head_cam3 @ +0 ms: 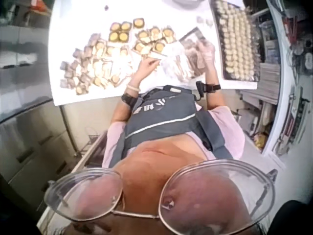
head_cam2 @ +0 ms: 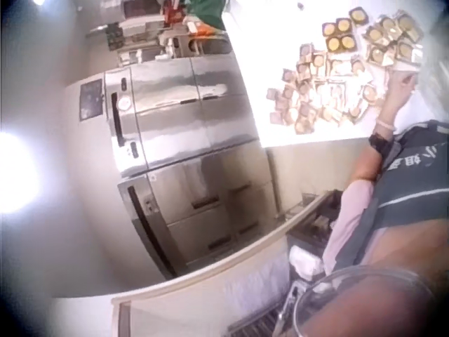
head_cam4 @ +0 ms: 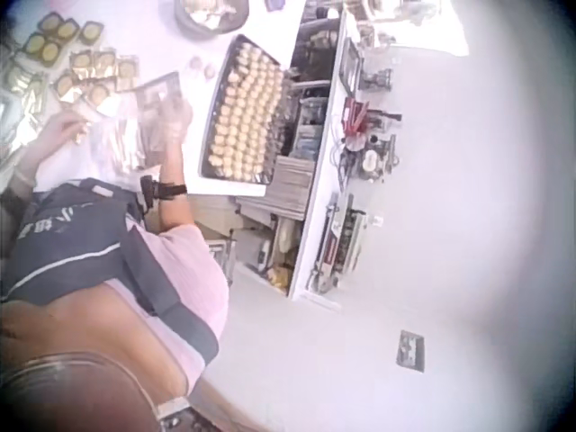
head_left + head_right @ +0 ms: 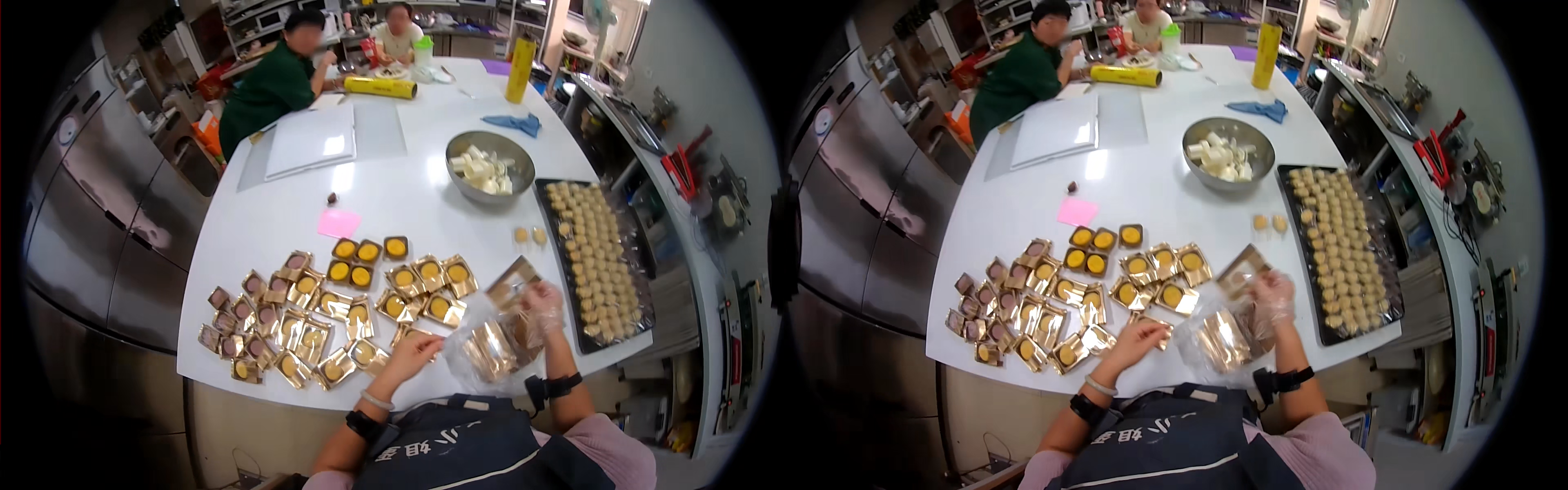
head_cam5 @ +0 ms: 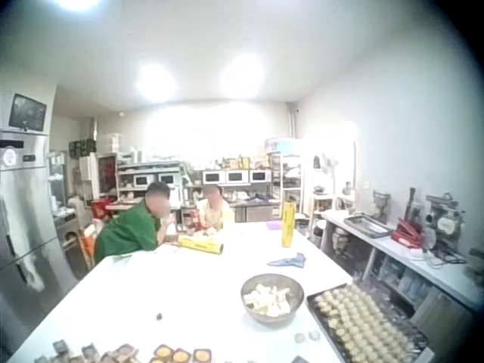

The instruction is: The person packages pastries by picking them up from a large tray, placing each one into a gold-colored individual tray, and then sliding each tray into a gold-colored wrapper. They repeat this process for multiple pastries, gathering the wrapped items on the table.

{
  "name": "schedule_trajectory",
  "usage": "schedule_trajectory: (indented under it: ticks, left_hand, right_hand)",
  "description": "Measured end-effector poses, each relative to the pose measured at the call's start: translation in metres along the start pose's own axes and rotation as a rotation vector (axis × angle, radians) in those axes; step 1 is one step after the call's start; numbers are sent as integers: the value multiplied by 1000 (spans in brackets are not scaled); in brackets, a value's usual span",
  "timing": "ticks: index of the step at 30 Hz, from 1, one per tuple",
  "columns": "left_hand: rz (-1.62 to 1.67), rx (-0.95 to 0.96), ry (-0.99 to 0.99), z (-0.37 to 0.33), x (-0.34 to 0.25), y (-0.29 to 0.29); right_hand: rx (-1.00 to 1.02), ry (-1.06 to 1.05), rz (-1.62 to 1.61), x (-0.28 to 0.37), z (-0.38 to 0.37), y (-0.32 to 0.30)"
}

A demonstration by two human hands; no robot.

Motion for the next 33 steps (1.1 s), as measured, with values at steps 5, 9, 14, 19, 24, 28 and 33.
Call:
schedule_trajectory:
  ticks: [5,9,14,19,24,28,33]
  left_hand:
    - [691,-169,-106,-2,-23,11]
    - [646,-358,-112,5,0,-41]
    - [974,-430,-99,20,0,-52]
    - [1032,-628,-55,24,47,-78]
    - [932,-669,-81,30,49,-124]
    - [927,-873,-191,22,48,-132]
    - [1036,-825,-276,27,57,-126]
  right_hand:
    - [580,306,-71,19,67,143]
    - [824,166,67,27,82,184]
    - [895,79,379,15,80,213]
    - [1209,132,412,7,82,259]
    - [948,-585,828,14,-42,284]
    - [534,-188,846,-28,-136,292]
    - [722,-680,1293,-52,-119,315]
Point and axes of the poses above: each hand's wrist, its own z-axis away from the middle knuckle, its own y-axis out of the palm, x = y × z, the point moved 7 cm from there along -z, towards the middle knuckle, and after that the axes turned 1 degree about -z, right-handed, at the moved point
